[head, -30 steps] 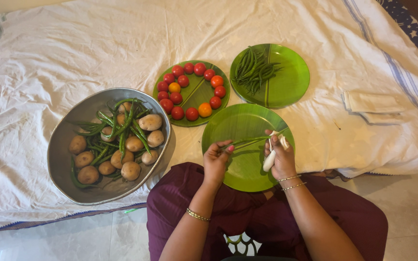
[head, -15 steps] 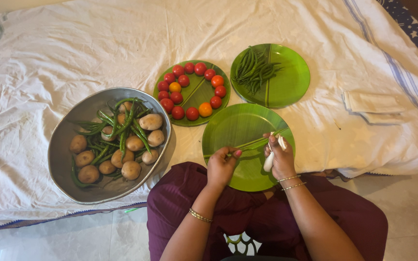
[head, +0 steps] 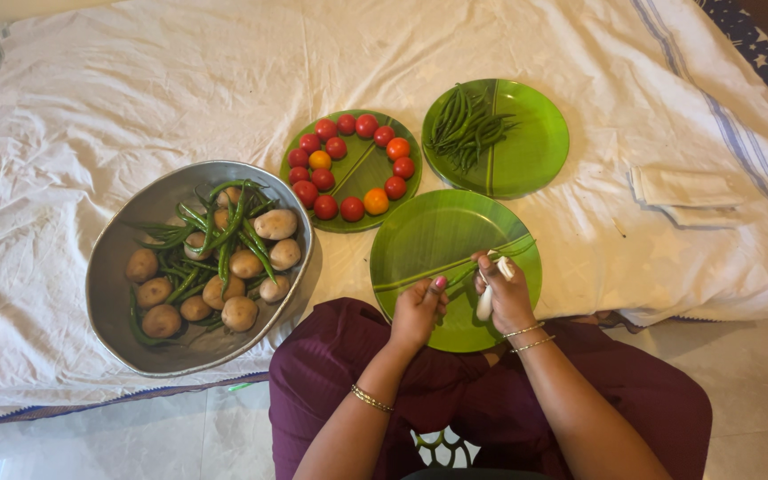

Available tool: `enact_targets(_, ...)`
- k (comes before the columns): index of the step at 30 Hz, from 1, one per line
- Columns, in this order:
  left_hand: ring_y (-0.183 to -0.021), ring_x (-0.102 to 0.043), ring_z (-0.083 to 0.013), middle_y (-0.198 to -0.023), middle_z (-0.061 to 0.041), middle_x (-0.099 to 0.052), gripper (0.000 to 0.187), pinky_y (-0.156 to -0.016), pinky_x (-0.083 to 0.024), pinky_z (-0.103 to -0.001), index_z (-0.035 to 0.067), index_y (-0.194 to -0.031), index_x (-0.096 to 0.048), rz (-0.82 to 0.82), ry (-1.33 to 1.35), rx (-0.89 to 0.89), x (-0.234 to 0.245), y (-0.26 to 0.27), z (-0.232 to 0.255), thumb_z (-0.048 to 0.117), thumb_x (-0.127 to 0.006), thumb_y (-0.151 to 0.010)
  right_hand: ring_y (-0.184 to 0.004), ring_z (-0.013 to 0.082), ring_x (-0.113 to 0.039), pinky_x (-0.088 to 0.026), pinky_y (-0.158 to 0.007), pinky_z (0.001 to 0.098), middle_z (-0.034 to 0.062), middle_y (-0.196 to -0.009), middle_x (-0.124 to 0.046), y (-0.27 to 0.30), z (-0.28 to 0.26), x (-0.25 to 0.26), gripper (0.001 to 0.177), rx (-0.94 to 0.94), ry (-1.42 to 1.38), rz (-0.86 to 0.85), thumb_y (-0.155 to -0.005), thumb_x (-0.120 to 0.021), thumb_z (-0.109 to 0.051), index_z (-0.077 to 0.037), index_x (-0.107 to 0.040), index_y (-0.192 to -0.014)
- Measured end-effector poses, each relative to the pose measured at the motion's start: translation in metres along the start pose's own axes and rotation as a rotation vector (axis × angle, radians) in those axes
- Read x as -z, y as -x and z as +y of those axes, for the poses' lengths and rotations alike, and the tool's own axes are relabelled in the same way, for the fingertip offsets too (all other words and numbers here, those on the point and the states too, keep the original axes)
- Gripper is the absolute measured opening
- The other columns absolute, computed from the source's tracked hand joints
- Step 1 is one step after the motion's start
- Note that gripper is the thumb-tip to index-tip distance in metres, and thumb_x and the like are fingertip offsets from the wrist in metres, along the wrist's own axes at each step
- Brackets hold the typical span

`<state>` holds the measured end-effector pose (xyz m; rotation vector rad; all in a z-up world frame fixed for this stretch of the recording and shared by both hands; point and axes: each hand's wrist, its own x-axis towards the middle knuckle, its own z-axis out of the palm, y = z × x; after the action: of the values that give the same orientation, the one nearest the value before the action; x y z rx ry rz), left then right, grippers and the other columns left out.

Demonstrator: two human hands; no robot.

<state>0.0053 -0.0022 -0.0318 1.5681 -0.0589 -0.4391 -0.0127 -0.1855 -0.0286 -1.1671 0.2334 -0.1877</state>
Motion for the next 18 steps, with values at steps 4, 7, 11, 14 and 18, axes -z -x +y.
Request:
enact_targets(4, -0.047, -0.044, -0.0086, -0.059, 0.000, -0.054, 0.050, -0.046, -0.038, -0.024, 0.008, -0.075, -0.058, -0.049, 0.163, 0.102, -0.001, -0.008, -0.016, 0.050, -0.055, -0.102, -0.063, 0.0105, -0.051, -0.042, -0.059, 0.0258, -0.0002, -0.070, -0.055, -0.001, 0.005, 0.001, 0.036, 0.012, 0.063, -0.035, -0.095, -0.073, -0.035, -0.002, -0.066, -0.105)
enact_targets(7, -0.045, -0.042, -0.0090, -0.057, 0.000, -0.051, 0.052, -0.043, -0.035, -0.024, 0.010, -0.072, -0.054, -0.080, 0.259, 0.140, -0.002, -0.013, -0.027, 0.052, -0.055, -0.102, -0.063, 0.0101, -0.051, -0.042, -0.058, 0.0258, -0.0009, -0.070, -0.055, 0.000, 0.007, 0.000, 0.032, 0.001, 0.096, -0.087, -0.095, -0.072, -0.034, -0.003, -0.068, -0.104)
enact_targets(11, -0.047, -0.044, -0.0089, -0.059, 0.000, -0.052, 0.051, -0.045, -0.036, -0.024, 0.010, -0.074, -0.054, -0.057, 0.298, 0.134, -0.001, -0.019, -0.040, 0.051, -0.055, -0.105, -0.063, 0.0093, -0.050, -0.042, -0.059, 0.0250, -0.0014, -0.069, -0.055, 0.005, 0.007, -0.004, 0.032, -0.009, 0.155, -0.157, -0.094, -0.073, -0.034, -0.004, -0.070, -0.103)
enact_targets(14, -0.053, -0.047, -0.0071, -0.067, 0.000, -0.057, 0.042, -0.050, -0.038, -0.022, 0.011, -0.083, -0.058, -0.052, 0.321, 0.050, -0.004, -0.022, -0.042, 0.046, -0.053, -0.106, -0.063, 0.0093, -0.050, -0.042, -0.059, 0.0249, -0.0017, -0.070, -0.055, 0.006, 0.004, -0.006, 0.034, -0.004, 0.148, -0.180, -0.093, -0.074, -0.035, -0.003, -0.070, -0.104)
enact_targets(18, -0.057, -0.045, -0.0046, -0.078, 0.001, -0.061, 0.025, -0.050, -0.038, -0.022, 0.010, -0.094, -0.060, -0.030, 0.225, -0.060, -0.007, -0.017, -0.031, 0.033, -0.056, -0.104, -0.064, 0.0091, -0.051, -0.041, -0.059, 0.0248, -0.0024, -0.070, -0.055, 0.006, 0.003, -0.006, 0.037, -0.045, 0.080, -0.141, -0.091, -0.075, -0.037, -0.003, -0.070, -0.107)
